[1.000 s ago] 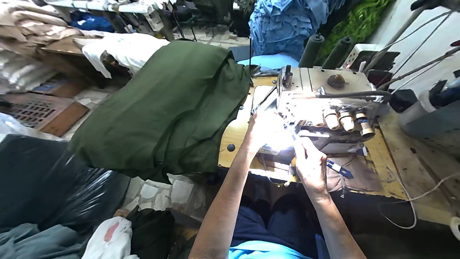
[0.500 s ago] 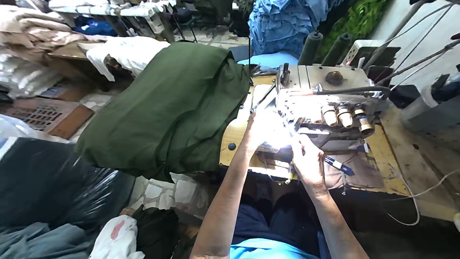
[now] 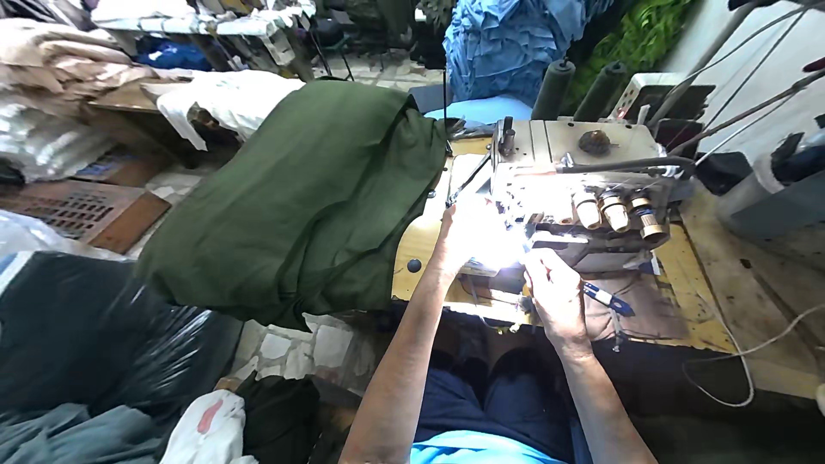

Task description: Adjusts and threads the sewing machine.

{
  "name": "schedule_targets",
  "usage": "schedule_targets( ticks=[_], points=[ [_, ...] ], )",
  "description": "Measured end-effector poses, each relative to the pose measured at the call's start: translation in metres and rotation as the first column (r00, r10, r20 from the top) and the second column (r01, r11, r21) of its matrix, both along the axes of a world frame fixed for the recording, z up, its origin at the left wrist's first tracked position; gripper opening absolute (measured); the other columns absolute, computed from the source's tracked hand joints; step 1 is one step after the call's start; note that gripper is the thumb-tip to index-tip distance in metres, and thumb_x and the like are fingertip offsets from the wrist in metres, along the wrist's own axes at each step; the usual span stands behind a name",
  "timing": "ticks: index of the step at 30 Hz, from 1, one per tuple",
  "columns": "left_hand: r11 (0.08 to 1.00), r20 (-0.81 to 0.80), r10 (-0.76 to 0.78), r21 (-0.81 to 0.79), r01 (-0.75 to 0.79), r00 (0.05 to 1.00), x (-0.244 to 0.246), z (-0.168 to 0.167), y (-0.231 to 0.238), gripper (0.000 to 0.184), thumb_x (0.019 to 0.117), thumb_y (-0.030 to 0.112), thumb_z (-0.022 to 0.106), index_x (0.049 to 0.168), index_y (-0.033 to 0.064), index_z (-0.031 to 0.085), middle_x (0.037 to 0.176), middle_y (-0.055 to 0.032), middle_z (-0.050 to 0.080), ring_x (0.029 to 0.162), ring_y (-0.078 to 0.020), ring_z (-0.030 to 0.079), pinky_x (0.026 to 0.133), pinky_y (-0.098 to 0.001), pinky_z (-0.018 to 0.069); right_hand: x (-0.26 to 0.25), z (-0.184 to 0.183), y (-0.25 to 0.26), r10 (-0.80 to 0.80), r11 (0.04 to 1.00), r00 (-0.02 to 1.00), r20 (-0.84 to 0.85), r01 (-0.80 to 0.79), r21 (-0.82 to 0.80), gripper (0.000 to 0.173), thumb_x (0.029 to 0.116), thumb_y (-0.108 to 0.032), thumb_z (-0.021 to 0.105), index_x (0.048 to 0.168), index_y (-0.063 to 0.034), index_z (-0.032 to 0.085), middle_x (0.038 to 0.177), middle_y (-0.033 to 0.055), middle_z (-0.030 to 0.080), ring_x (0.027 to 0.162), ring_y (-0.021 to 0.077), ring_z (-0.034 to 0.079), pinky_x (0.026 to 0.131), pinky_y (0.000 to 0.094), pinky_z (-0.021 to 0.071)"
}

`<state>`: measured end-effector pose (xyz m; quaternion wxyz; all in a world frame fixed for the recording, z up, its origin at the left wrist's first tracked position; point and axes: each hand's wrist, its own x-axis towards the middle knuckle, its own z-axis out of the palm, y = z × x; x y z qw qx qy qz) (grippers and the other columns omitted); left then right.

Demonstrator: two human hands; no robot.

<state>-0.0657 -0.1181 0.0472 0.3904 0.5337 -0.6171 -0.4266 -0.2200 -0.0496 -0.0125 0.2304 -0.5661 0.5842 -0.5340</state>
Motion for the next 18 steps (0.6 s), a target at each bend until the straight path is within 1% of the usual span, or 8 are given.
schedule_targets(
  ticks=[1,3,6,7,9,11,13,18],
  points=[
    [1.0,-0.02,0.008,0.004,-0.008,1.0,0.0,-0.001,0.0,0.013,0.1034,0.011,0.058,0.115,0.0066,0.063,0.082,-0.0062,0.059,0.06,-0.0097,0.051,0.052,-0.0247,0.0439,0.001,-0.001,0.0,-0.014,1.0,0.999,-0.042,0.013,-0.023,0.021,0.1009,-0.013,0.057,0.097,0.0011,0.072,0.072,0.0016,0.063,0.06,-0.0008,0.055,0.059,0.0176,0.0471],
    [1.0,-0.037,0.011,0.019,-0.011,0.999,0.0,-0.001,0.0,0.014,0.1046,0.014,0.057,0.116,0.0077,0.063,0.081,-0.0047,0.058,0.057,-0.0083,0.049,0.05,-0.0231,0.0422,0.002,-0.001,0.001,-0.044,0.997,0.989,-0.139,0.036,-0.061,0.022,0.1009,-0.014,0.057,0.098,0.0007,0.074,0.074,0.006,0.067,0.062,0.0048,0.06,0.062,0.0218,0.0502],
    [1.0,0.033,-0.002,-0.014,0.002,0.999,-0.001,-0.002,-0.004,0.017,0.1037,0.015,0.059,0.117,0.0057,0.064,0.085,-0.0087,0.061,0.062,-0.0136,0.052,0.056,-0.0296,0.0453,0.005,0.0,0.002,-0.097,0.992,0.964,-0.247,0.075,-0.097,0.023,0.1004,-0.015,0.057,0.098,-0.0002,0.075,0.074,0.0101,0.069,0.063,0.0134,0.064,0.061,0.0293,0.0515],
    [1.0,0.055,0.003,-0.019,-0.002,0.999,-0.004,-0.001,-0.006,0.016,0.1029,0.015,0.061,0.115,0.0053,0.065,0.085,-0.0078,0.061,0.063,-0.0128,0.053,0.057,-0.0289,0.0459,0.006,0.0,0.002,-0.102,0.992,0.959,-0.263,0.077,-0.105,0.023,0.1001,-0.014,0.058,0.099,0.0001,0.076,0.074,0.0108,0.07,0.062,0.0144,0.064,0.06,0.0301,0.0523],
    [1.0,0.101,0.015,-0.012,-0.014,0.995,-0.009,0.007,-0.008,0.015,0.1019,0.015,0.063,0.112,0.0038,0.067,0.084,-0.0056,0.062,0.065,-0.0103,0.056,0.06,-0.0273,0.0493,0.006,-0.001,0.004,-0.097,0.992,0.955,-0.281,0.071,-0.1,0.023,0.0998,-0.014,0.058,0.098,0.0002,0.076,0.074,0.0113,0.07,0.063,0.0154,0.065,0.061,0.0312,0.052],
    [1.0,0.105,-0.009,-0.001,0.009,0.994,-0.006,0.007,-0.004,0.018,0.1013,0.013,0.063,0.115,0.0028,0.066,0.087,-0.0084,0.063,0.069,-0.0132,0.057,0.063,-0.0306,0.0501,0.004,-0.003,0.008,-0.081,0.995,0.952,-0.295,0.058,-0.085,0.023,0.1001,-0.014,0.057,0.097,-0.0005,0.075,0.074,0.0109,0.07,0.064,0.0157,0.065,0.061,0.0317,0.052],
    [1.0,0.025,-0.029,-0.004,0.029,0.999,0.001,-0.003,0.0,0.017,0.1005,0.013,0.063,0.116,0.0056,0.064,0.085,-0.0075,0.061,0.064,-0.0123,0.054,0.057,-0.0282,0.0478,0.001,-0.004,0.012,-0.065,0.996,0.951,-0.303,0.046,-0.071,0.023,0.1002,-0.015,0.056,0.097,-0.0022,0.075,0.073,0.0093,0.069,0.063,0.0146,0.065,0.06,0.0306,0.0515],
    [0.999,-0.065,-0.023,0.021,0.025,0.998,0.003,-0.003,0.002,0.013,0.1005,0.011,0.063,0.113,0.0065,0.064,0.08,-0.0046,0.058,0.058,-0.0094,0.05,0.052,-0.0244,0.0439,-0.007,-0.002,0.018,-0.042,0.999,0.972,-0.232,0.035,-0.035,0.023,0.1004,-0.015,0.055,0.097,-0.0022,0.074,0.071,0.0063,0.067,0.06,0.0087,0.061,0.058,0.0256,0.05]
  ],
)
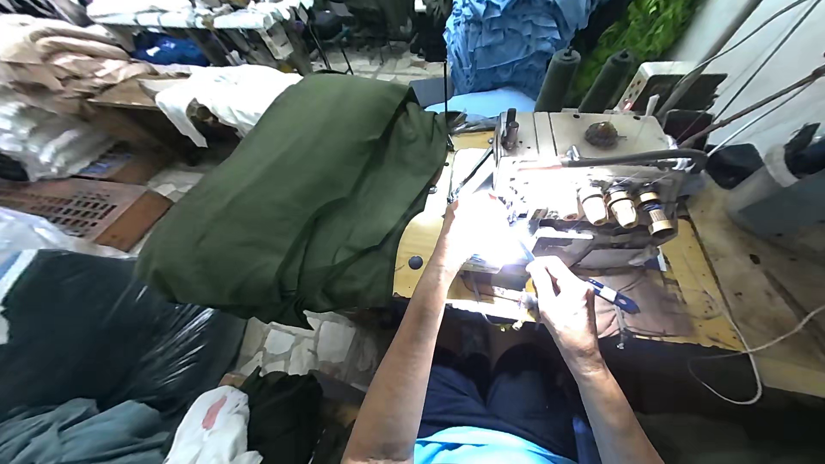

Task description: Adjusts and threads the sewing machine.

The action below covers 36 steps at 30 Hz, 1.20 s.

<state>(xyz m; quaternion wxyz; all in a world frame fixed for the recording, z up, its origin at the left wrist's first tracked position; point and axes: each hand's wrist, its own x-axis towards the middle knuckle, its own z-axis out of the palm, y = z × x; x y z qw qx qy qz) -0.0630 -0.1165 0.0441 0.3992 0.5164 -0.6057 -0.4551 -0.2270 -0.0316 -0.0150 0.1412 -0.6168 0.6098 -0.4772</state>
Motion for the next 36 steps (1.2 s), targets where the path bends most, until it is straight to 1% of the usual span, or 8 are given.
schedule_targets(
  ticks=[6,9,15,20,22,29,33,36],
  points=[
    [1.0,0.051,0.006,0.017,-0.007,0.999,-0.006,0.008,-0.006,0.009,0.0989,0.011,0.065,0.106,0.0055,0.066,0.072,-0.0012,0.057,0.051,-0.006,0.047,0.045,-0.0203,0.0395,0.004,0.004,-0.004,-0.018,0.998,0.948,0.317,0.038,-0.058,0.022,0.103,-0.014,0.055,0.108,0.0035,0.067,0.075,-0.0034,0.059,0.061,-0.0064,0.053,0.059,0.0117,0.0468],
    [1.0,0.058,0.007,0.02,-0.009,0.998,-0.009,0.011,-0.009,0.008,0.099,0.011,0.065,0.105,0.0053,0.066,0.071,-0.0002,0.056,0.052,-0.005,0.047,0.046,-0.0198,0.0396,0.016,0.016,-0.022,-0.019,0.994,0.955,0.297,0.051,-0.1,0.018,0.0953,-0.011,0.065,0.102,0.0056,0.068,0.072,-0.0031,0.059,0.062,-0.0077,0.05,0.061,0.0107,0.0434],
    [0.997,0.047,-0.017,-0.069,0.02,0.999,-0.003,0.004,-0.005,0.006,0.0976,0.008,0.066,0.103,0.0059,0.068,0.071,-0.0025,0.058,0.051,-0.0071,0.048,0.046,-0.0211,0.0411,0.041,0.024,-0.057,-0.025,0.998,0.962,0.273,0.042,-0.056,0.018,0.0953,-0.014,0.069,0.093,0.003,0.072,0.075,0.0088,0.066,0.068,0.0139,0.062,0.068,0.0357,0.053],
    [0.998,-0.053,-0.02,-0.054,0.017,0.998,-0.001,-0.003,-0.002,0.011,0.0989,0.007,0.063,0.109,0.005,0.065,0.076,-0.0007,0.059,0.057,-0.0036,0.05,0.051,-0.0184,0.0439,0.039,0.006,-0.051,0.122,0.985,0.836,0.535,-0.036,-0.168,0.003,0.0893,-0.005,0.067,0.091,-0.0029,0.068,0.073,-0.0049,0.061,0.066,-0.0012,0.058,0.062,0.0171,0.0506],
    [0.998,-0.038,-0.003,-0.063,0.001,0.999,-0.002,-0.001,0.0,0.01,0.0996,0.007,0.062,0.109,0.0043,0.065,0.077,-0.0016,0.059,0.058,-0.0045,0.051,0.052,-0.0192,0.0443,0.033,0.003,-0.044,0.168,0.973,0.839,0.517,-0.056,-0.225,0.005,0.0886,-0.005,0.064,0.092,-0.0034,0.067,0.077,-0.0071,0.061,0.071,-0.0045,0.058,0.068,0.0143,0.0506],
    [0.997,-0.122,-0.002,-0.072,-0.007,0.993,-0.005,0.0,0.002,0.017,0.0987,0.0,0.06,0.115,-0.0006,0.062,0.083,-0.0042,0.06,0.065,-0.0054,0.054,0.059,-0.0207,0.0479,0.023,0.002,-0.033,0.048,0.99,0.889,0.455,0.019,-0.142,0.01,0.0938,-0.005,0.062,0.094,0.0035,0.068,0.069,-0.0063,0.058,0.059,-0.0058,0.052,0.057,0.0129,0.0462],
    [0.998,-0.166,-0.042,-0.053,0.033,0.985,-0.001,-0.003,0.017,0.029,0.0964,-0.001,0.059,0.125,-0.0047,0.056,0.097,-0.0044,0.062,0.085,-0.0024,0.059,0.079,-0.0193,0.0518,0.022,-0.004,-0.026,0.036,0.998,0.886,0.462,-0.005,-0.07,0.011,0.0934,-0.01,0.063,0.085,-0.0023,0.064,0.063,-0.0074,0.052,0.051,-0.0027,0.048,0.05,0.0156,0.0437],
    [0.945,0.115,0.027,-0.326,0.012,0.993,-0.01,-0.009,0.016,0.033,0.0939,0.008,0.064,0.12,-0.0112,0.066,0.117,-0.0232,0.069,0.113,-0.0253,0.065,0.103,-0.0385,0.0484,0.021,-0.004,-0.026,0.033,0.999,0.881,0.472,-0.01,-0.051,0.014,0.0938,-0.011,0.063,0.086,-0.0001,0.065,0.063,-0.0057,0.053,0.051,-0.0017,0.048,0.05,0.0165,0.044]
  ],
)
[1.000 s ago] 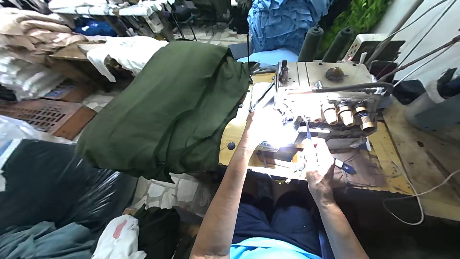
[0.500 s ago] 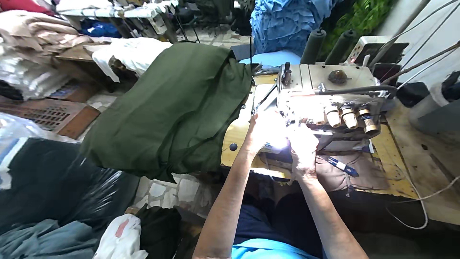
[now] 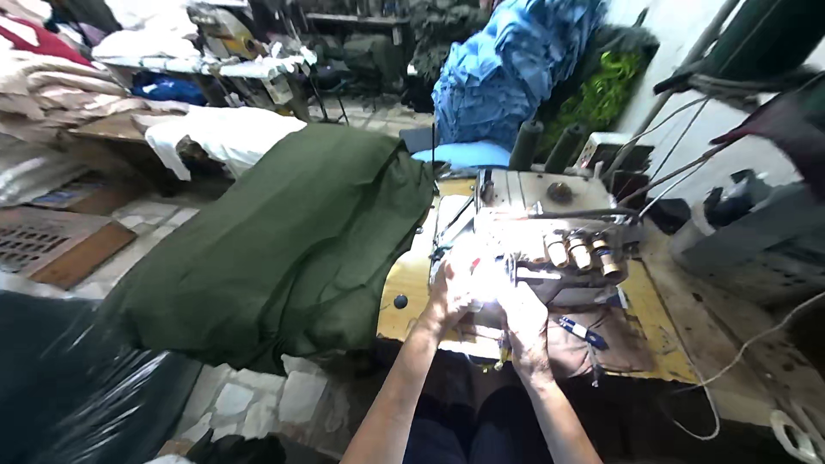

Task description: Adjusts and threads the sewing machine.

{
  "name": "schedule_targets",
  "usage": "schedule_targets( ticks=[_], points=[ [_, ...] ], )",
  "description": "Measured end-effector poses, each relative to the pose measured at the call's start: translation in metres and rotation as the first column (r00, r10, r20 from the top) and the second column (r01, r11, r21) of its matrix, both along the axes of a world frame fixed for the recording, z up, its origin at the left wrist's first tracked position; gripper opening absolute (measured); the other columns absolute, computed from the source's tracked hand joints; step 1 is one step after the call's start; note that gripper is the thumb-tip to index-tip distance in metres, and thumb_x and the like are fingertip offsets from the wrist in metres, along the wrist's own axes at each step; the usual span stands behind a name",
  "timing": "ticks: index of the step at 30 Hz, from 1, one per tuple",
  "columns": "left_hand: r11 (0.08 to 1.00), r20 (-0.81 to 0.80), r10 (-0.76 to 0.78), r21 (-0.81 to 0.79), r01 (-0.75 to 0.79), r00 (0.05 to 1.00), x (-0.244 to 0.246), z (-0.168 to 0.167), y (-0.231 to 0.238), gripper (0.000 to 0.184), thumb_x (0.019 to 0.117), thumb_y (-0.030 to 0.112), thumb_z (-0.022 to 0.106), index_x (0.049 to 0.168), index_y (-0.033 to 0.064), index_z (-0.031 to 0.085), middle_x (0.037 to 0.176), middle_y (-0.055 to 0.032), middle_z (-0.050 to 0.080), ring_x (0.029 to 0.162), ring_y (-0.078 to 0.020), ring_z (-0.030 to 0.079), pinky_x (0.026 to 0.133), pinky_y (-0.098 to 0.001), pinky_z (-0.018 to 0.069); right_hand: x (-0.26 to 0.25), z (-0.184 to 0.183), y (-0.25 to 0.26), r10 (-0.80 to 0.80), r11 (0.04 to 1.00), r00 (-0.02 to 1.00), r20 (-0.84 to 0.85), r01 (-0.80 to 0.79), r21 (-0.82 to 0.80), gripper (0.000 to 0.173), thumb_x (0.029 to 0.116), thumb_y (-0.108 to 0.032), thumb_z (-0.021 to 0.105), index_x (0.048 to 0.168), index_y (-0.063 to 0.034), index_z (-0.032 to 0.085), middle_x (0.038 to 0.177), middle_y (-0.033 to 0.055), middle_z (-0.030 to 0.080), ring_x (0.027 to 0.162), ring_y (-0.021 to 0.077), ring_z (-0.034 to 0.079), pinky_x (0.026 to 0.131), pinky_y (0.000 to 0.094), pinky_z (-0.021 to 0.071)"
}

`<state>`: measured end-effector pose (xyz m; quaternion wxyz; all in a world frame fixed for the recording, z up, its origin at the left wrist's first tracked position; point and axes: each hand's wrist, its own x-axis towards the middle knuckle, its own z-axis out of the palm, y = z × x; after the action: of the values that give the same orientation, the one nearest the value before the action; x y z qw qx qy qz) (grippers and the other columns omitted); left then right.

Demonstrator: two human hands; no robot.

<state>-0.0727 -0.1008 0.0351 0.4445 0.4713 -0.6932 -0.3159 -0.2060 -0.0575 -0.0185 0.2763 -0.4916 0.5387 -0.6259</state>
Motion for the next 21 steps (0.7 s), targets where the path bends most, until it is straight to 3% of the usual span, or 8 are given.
schedule_targets(
  ticks=[2,7,9,12,13,15,18,21],
  points=[
    [0.993,0.033,0.017,-0.12,-0.013,0.999,-0.002,-0.002,0.003,0.033,0.0919,0.009,0.065,0.117,-0.013,0.067,0.12,-0.0283,0.068,0.117,-0.0325,0.065,0.106,-0.042,0.0471,0.0,-0.002,0.0,0.002,1.0,0.999,0.043,-0.003,0.03,0.014,0.0943,-0.013,0.063,0.086,-0.002,0.065,0.061,-0.0073,0.051,0.05,-0.0024,0.046,0.049,0.0163,0.042],
    [0.989,-0.07,-0.045,-0.147,0.035,0.996,0.001,0.0,0.004,0.033,0.0919,0.007,0.061,0.119,-0.0103,0.066,0.125,-0.0232,0.066,0.121,-0.021,0.061,0.107,-0.0317,0.045,0.0,-0.006,0.0,0.016,0.997,0.988,0.155,-0.028,0.075,0.014,0.0962,-0.012,0.061,0.083,-0.0063,0.063,0.058,-0.0088,0.047,0.045,-0.0012,0.041,0.044,0.0165,0.0377],
    [0.993,-0.033,-0.068,-0.1,0.064,0.997,0.003,0.004,0.005,0.028,0.092,0.006,0.061,0.112,-0.011,0.069,0.113,-0.0222,0.069,0.109,-0.0208,0.064,0.099,-0.0324,0.0477,0.0,-0.005,-0.001,0.013,0.996,0.984,0.176,-0.03,0.09,0.014,0.0967,-0.011,0.06,0.084,-0.0062,0.062,0.058,-0.0085,0.046,0.046,-0.0006,0.041,0.044,0.0169,0.0379],
    [0.995,0.165,-0.086,-0.041,0.094,0.983,0.015,0.013,0.018,0.033,0.0962,0.008,0.059,0.121,-0.0135,0.066,0.123,-0.0298,0.067,0.122,-0.0372,0.062,0.109,-0.0459,0.0433,-0.002,-0.006,0.001,0.035,0.995,0.983,0.179,-0.052,0.09,0.015,0.0972,-0.012,0.059,0.083,-0.0071,0.062,0.057,-0.0089,0.046,0.045,-0.0008,0.04,0.044,0.0171,0.037],
    [0.994,0.22,-0.088,-0.041,0.099,0.972,0.023,0.015,0.025,0.033,0.0976,0.01,0.057,0.12,-0.0128,0.066,0.122,-0.0295,0.067,0.121,-0.0381,0.062,0.108,-0.0477,0.0441,-0.004,-0.005,0.002,0.064,0.993,0.981,0.181,-0.08,0.082,0.015,0.0974,-0.012,0.059,0.083,-0.0072,0.062,0.057,-0.0089,0.046,0.045,-0.0009,0.04,0.043,0.017,0.0369],
    [0.988,0.278,-0.069,-0.116,0.105,0.958,0.041,0.005,0.039,0.029,0.0998,0.015,0.051,0.105,-0.0073,0.068,0.104,-0.0217,0.069,0.1,-0.0288,0.067,0.091,-0.0409,0.0526,-0.008,-0.004,0.004,0.134,0.988,0.973,0.186,-0.146,0.052,0.013,0.0972,-0.012,0.058,0.086,-0.0068,0.063,0.059,-0.0087,0.048,0.046,-0.0006,0.041,0.044,0.0168,0.0372],
    [0.97,0.298,-0.073,-0.2,0.137,0.952,0.081,-0.035,0.076,0.024,0.1008,0.017,0.046,0.095,0.0014,0.064,0.095,-0.0109,0.064,0.086,-0.0131,0.063,0.078,-0.0237,0.0531,-0.008,-0.001,0.006,0.17,0.981,0.965,0.2,-0.184,0.054,0.011,0.0968,-0.012,0.06,0.089,-0.006,0.066,0.061,-0.0086,0.051,0.047,-0.0013,0.043,0.045,0.016,0.0384],
    [0.997,0.452,0.008,-0.075,0.029,0.892,0.113,-0.072,0.133,0.014,0.0935,0.006,0.054,0.095,-0.0025,0.065,0.092,-0.0172,0.066,0.077,-0.0277,0.068,0.067,-0.0424,0.0566,-0.006,-0.002,0.006,0.206,0.972,0.946,0.25,-0.227,0.058,0.009,0.0956,-0.01,0.06,0.092,-0.0046,0.066,0.06,-0.0078,0.05,0.047,-0.0002,0.042,0.045,0.0167,0.0381]
  ],
)
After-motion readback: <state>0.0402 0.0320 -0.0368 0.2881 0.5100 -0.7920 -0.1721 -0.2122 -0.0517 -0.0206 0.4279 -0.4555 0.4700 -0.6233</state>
